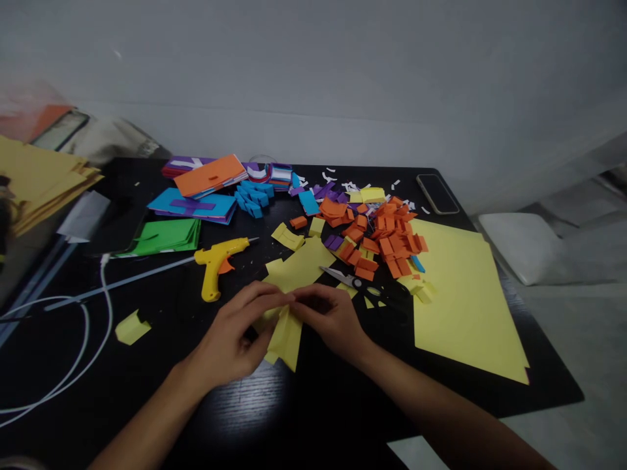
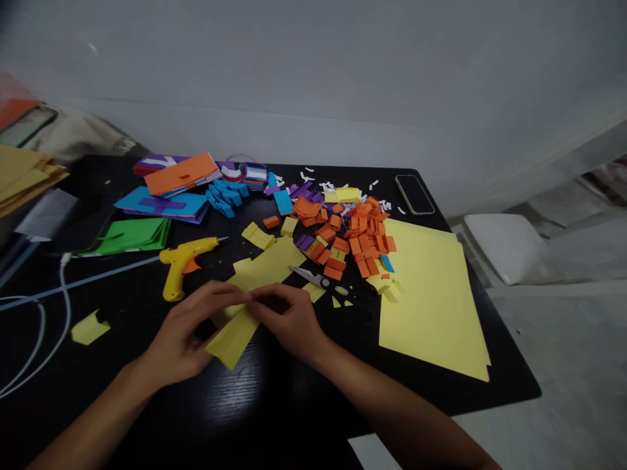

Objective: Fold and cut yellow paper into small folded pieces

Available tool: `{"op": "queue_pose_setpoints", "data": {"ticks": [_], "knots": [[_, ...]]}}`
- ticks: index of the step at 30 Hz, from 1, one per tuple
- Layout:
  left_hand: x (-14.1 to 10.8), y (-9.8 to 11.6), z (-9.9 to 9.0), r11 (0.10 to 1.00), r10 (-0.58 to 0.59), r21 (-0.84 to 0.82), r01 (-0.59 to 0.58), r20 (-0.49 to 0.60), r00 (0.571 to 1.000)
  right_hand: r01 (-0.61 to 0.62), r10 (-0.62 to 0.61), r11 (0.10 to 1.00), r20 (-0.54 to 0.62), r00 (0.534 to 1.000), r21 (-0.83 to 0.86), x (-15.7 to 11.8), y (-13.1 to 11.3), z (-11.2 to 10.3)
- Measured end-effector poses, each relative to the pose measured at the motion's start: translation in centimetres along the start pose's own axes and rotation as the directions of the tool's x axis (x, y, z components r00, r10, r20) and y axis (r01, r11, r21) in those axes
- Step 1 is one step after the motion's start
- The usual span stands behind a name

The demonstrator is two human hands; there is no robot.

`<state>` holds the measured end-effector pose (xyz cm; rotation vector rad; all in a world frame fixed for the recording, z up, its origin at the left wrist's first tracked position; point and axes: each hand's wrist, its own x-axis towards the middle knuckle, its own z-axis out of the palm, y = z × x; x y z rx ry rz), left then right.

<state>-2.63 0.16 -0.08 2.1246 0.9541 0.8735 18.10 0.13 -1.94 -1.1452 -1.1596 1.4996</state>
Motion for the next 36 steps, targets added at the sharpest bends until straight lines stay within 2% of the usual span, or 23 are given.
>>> {"op": "queue_pose_setpoints", "data": {"ticks": [3, 10, 16, 20, 27, 36], "knots": [[0.06, 0.0, -0.01, 1.0, 0.018, -0.02, -0.017, 0.036, 0.999, -0.016, 0.015, 0.998, 0.022, 1.0, 0.058, -0.03, 0.26, 0.06], [0.13, -0.38, 0.22, 0.999, 0.037, -0.038, -0.037, -0.015, 0.999, -0.039, 0.035, 0.995, 0.051, 0.998, 0.091, 0.03, 0.15, 0.03], [-0.01, -0.33, 0.26, 0.999, -0.016, 0.05, 0.019, -0.064, 0.998, 0.0, 0.0, 1.0, 0.016, 1.0, 0.016, -0.03, -0.2, 0.05], [0.11, -0.23, 0.36, 0.999, -0.009, 0.044, 0.013, -0.086, 0.996, 0.027, -0.027, 0.999, 0.014, 1.0, -0.018, -0.1, -0.23, 0.1], [0.28, -0.2, 0.76, 0.997, -0.069, 0.03, 0.073, -0.119, 0.991, 0.073, -0.074, 0.996, -0.019, 0.997, -0.047, -0.18, -0.21, 0.26], [0.09, -0.24, 0.86, 0.994, -0.105, 0.023, 0.108, -0.119, 0.987, 0.027, -0.029, 0.998, -0.033, 0.999, -0.064, -0.21, -0.2, 0.23]]}}
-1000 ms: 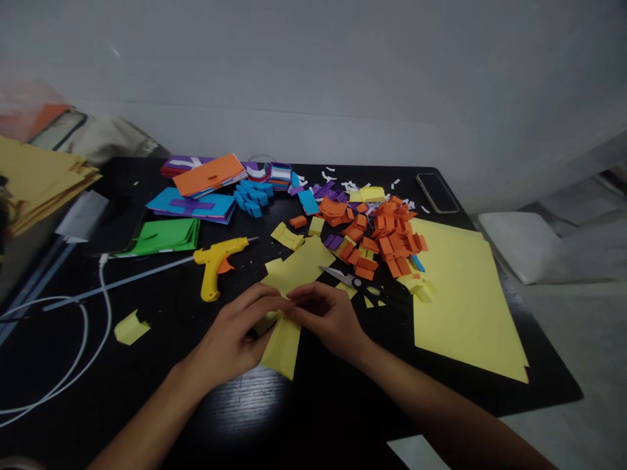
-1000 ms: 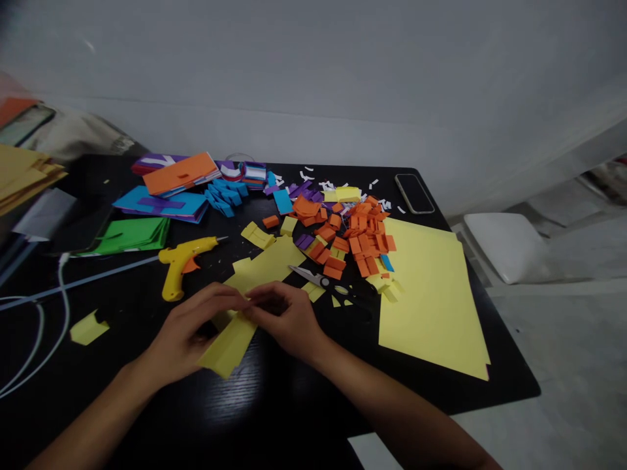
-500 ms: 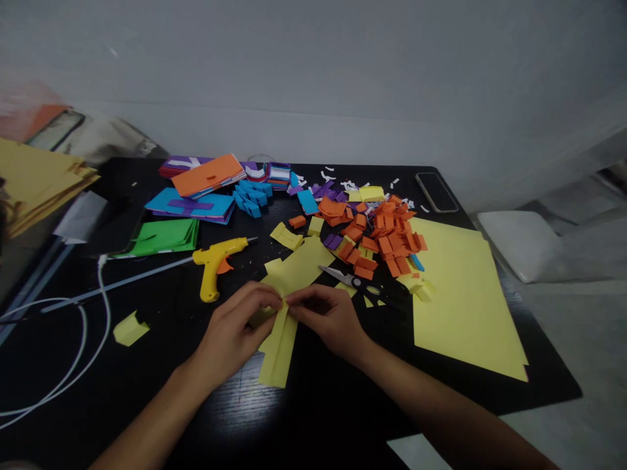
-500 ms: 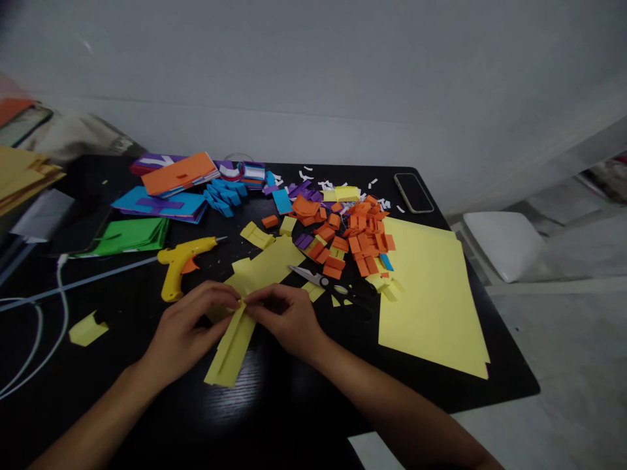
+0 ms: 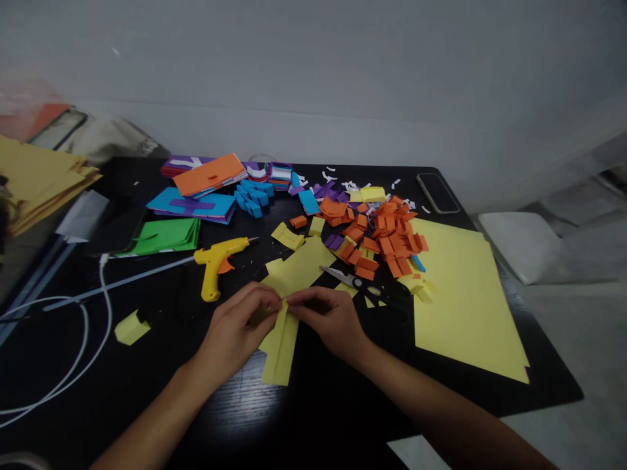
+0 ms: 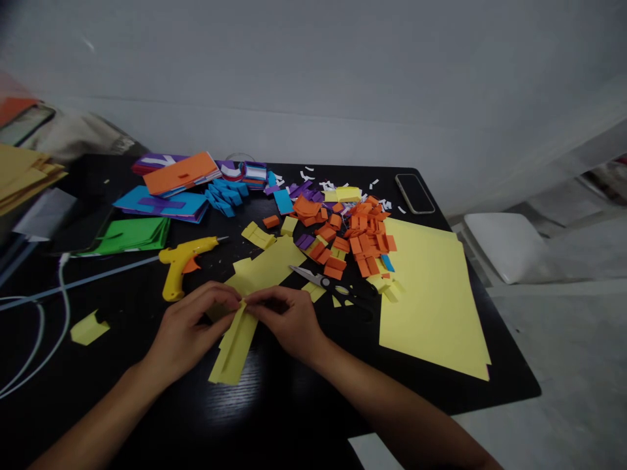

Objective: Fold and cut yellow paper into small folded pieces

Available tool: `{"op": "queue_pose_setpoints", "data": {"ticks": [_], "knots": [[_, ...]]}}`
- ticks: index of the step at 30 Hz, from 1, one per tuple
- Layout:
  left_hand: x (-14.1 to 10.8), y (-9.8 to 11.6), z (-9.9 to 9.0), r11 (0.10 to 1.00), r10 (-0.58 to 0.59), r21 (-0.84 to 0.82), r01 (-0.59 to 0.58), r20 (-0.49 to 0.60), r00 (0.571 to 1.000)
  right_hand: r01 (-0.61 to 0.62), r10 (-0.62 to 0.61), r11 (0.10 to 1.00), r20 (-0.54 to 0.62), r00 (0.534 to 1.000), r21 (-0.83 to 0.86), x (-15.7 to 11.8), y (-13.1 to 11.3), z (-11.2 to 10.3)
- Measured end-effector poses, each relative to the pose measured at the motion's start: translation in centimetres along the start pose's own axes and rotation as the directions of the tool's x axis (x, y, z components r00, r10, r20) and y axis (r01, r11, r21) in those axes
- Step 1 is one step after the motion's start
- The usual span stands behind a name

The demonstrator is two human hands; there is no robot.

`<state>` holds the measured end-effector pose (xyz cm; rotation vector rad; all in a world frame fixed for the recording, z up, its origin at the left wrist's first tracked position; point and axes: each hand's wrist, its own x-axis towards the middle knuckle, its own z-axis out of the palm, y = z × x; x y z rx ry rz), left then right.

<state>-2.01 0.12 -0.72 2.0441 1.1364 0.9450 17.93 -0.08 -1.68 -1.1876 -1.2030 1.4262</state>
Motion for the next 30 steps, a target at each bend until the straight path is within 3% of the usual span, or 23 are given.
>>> {"op": "queue_pose_setpoints", "data": {"ticks": [7, 13, 18, 30], "knots": [[0.1, -0.13, -0.23, 0.999, 0.034, 0.039, -0.034, 0.006, 0.999, -0.041, 0.04, 0.998, 0.022, 0.999, 0.046, 0.23, 0.39, -0.01], [0.01, -0.14, -0.57, 0.985, 0.131, 0.095, -0.144, 0.132, 0.983, -0.09, 0.086, 0.989, 0.037, 0.996, 0.122, 0.42, 0.37, -0.06], [0.08, -0.13, -0.57, 0.99, 0.122, 0.055, -0.127, 0.088, 0.989, -0.125, 0.119, 0.982, 0.048, 0.992, 0.14, 0.45, 0.02, -0.13], [0.11, 0.04, -0.52, 0.987, 0.159, 0.005, -0.16, 0.036, 0.987, -0.083, 0.082, 0.987, 0.014, 0.997, 0.137, 0.18, -0.02, 0.18]]}}
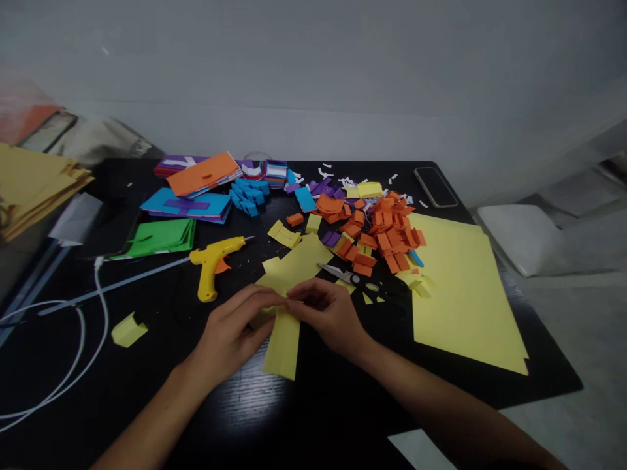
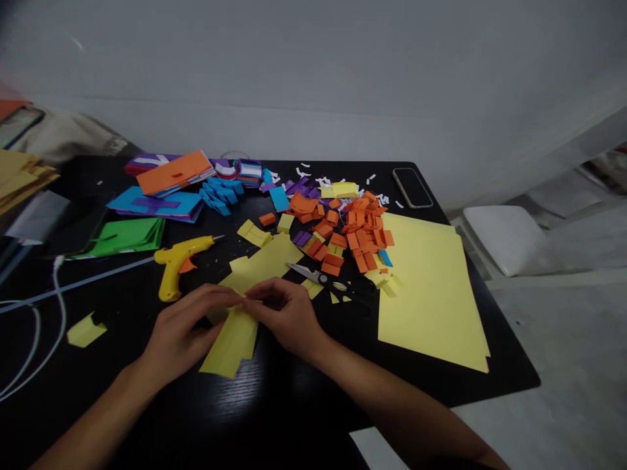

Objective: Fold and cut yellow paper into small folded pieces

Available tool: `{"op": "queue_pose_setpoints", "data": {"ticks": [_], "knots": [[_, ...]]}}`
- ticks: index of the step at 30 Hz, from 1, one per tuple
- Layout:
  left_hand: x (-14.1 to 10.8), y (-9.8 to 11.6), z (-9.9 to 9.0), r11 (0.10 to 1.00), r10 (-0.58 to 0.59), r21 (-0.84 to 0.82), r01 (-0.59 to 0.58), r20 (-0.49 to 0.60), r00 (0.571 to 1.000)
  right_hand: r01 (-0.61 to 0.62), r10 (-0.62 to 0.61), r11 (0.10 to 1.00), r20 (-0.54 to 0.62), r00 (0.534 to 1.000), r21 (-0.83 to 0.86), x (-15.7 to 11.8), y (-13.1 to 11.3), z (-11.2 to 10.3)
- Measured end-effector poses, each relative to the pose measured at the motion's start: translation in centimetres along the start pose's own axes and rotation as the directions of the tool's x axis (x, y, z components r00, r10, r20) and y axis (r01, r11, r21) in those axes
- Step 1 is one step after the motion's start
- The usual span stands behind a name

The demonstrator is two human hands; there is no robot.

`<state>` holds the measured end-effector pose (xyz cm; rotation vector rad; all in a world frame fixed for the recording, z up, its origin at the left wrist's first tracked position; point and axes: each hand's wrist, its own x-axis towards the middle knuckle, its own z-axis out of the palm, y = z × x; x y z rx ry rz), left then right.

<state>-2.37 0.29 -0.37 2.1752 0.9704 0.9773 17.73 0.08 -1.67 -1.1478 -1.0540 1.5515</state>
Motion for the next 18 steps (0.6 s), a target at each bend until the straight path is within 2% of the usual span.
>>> {"op": "queue_pose_setpoints", "data": {"ticks": [5, 11, 18], "knots": [[0.04, 0.02, -0.12, 1.0, 0.021, 0.013, -0.021, -0.029, 0.999, -0.003, 0.003, 1.0, -0.029, 1.0, 0.012, -0.06, -0.09, 0.08], [0.15, 0.0, -0.1, 1.0, -0.013, -0.001, 0.013, -0.022, 1.0, -0.022, 0.023, 1.0, -0.043, 0.999, 0.021, -0.06, -0.14, 0.09], [0.01, 0.04, -0.05, 0.991, -0.134, -0.024, 0.133, -0.019, 0.991, -0.042, 0.042, 0.999, 0.003, 0.999, 0.025, 0.13, 0.0, -0.16]]}}
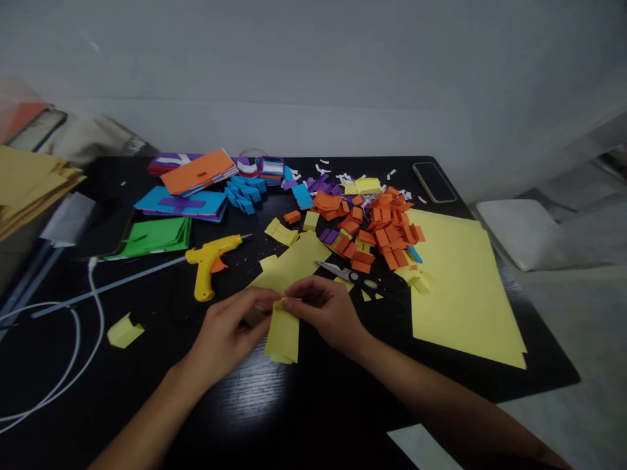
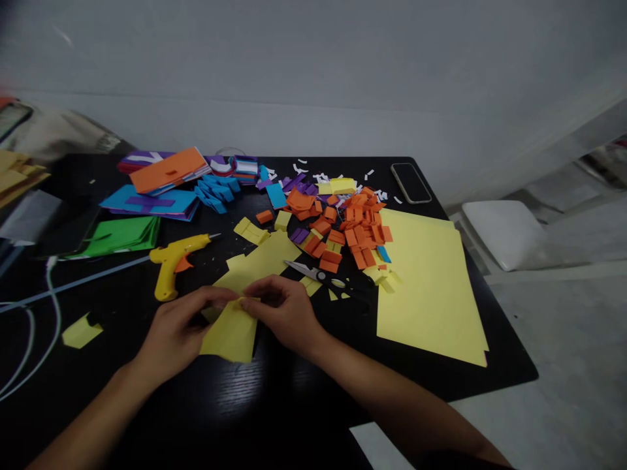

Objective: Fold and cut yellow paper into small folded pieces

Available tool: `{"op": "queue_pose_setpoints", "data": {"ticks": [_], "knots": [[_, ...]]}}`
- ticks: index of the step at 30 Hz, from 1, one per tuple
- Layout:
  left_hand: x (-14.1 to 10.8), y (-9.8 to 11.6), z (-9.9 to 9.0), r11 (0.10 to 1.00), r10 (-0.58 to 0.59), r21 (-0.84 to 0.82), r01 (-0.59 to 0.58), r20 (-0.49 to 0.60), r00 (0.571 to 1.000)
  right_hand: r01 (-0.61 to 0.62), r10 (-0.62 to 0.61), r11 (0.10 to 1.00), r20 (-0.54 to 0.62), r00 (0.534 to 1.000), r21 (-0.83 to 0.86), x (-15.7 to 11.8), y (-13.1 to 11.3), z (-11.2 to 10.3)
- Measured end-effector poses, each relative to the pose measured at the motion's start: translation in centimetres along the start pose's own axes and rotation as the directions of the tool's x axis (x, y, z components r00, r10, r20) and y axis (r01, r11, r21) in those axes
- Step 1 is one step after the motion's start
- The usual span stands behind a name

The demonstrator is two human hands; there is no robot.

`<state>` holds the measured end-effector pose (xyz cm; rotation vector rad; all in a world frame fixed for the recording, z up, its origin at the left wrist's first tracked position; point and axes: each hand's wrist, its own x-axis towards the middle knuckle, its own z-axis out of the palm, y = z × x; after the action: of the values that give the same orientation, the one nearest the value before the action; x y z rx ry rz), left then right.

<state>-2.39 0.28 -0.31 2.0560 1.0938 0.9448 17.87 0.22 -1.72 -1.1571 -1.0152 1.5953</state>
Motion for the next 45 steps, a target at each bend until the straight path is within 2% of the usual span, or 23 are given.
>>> {"op": "queue_pose_setpoints", "data": {"ticks": [6, 13, 18, 23, 30, 37, 45], "knots": [[0.0, -0.1, 0.0, 0.998, -0.023, -0.061, 0.026, 0.051, 0.998, -0.029, 0.033, 0.999, 0.127, 0.991, -0.038, 0.3, -0.2, -0.5], [0.0, -0.1, -0.2, 0.994, -0.036, -0.104, 0.045, 0.089, 0.995, 0.006, 0.013, 0.992, 0.153, 0.988, -0.124, 0.3, -0.3, -0.7], [-0.1, 0.0, 0.0, 0.986, -0.082, -0.128, 0.108, 0.192, 0.978, 0.015, 0.064, 0.965, 0.29, 0.955, -0.263, 0.3, -1.1, -1.5], [-0.1, 0.6, -0.1, 0.974, -0.119, -0.155, 0.165, 0.269, 0.956, 0.019, 0.097, 0.954, 0.369, 0.924, -0.3, 0.2, -1.5, -1.8], [0.2, 0.4, -0.4, 0.965, -0.11, -0.203, 0.168, 0.267, 0.957, -0.013, 0.104, 0.97, 0.363, 0.926, -0.244, 0.4, -1.7, -2.1], [0.2, 0.3, -0.3, 0.964, -0.127, -0.189, 0.189, 0.295, 0.947, -0.004, 0.12, 0.952, 0.361, 0.925, -0.306, 0.3, -1.6, -2.0], [0.2, 0.3, -0.6, 0.967, -0.126, -0.179, 0.182, 0.287, 0.95, -0.031, 0.128, 0.967, 0.376, 0.918, -0.254, 0.8, -1.8, -2.4]]}}
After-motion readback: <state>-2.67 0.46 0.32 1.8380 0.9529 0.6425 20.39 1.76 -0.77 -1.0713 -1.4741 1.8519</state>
